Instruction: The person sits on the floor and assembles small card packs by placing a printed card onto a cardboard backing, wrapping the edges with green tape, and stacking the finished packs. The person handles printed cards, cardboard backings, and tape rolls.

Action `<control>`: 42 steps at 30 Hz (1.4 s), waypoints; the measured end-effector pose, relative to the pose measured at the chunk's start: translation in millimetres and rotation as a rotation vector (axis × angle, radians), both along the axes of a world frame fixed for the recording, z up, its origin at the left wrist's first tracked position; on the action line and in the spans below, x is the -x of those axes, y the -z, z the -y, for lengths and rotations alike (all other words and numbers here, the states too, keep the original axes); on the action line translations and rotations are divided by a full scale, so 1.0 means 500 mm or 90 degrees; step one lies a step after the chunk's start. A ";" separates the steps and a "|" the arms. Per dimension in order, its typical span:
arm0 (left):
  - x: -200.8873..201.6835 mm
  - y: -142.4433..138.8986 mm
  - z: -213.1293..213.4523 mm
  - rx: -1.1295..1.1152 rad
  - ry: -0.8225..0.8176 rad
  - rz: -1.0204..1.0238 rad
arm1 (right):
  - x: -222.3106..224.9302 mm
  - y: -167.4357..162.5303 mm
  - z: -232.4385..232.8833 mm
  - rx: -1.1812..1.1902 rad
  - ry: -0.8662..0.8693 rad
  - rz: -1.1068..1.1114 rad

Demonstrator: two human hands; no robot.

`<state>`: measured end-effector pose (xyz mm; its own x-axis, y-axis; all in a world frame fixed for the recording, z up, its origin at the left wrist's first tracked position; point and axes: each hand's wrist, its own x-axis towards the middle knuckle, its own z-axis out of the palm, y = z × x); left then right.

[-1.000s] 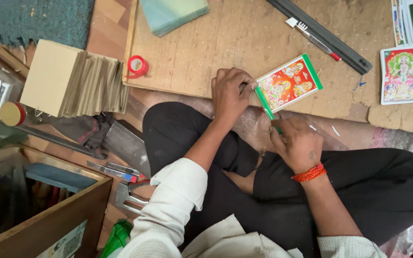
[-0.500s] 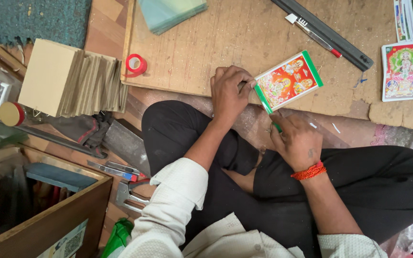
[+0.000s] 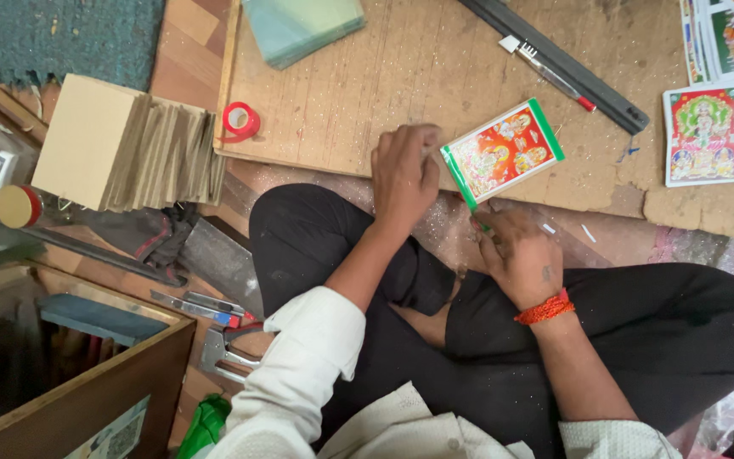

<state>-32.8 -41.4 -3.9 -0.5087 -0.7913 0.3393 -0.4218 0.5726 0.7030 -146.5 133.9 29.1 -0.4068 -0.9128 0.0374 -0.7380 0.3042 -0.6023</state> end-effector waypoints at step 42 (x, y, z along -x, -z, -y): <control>0.030 -0.017 -0.028 -0.024 -0.050 0.095 | 0.114 0.043 0.072 -0.062 -0.240 -0.283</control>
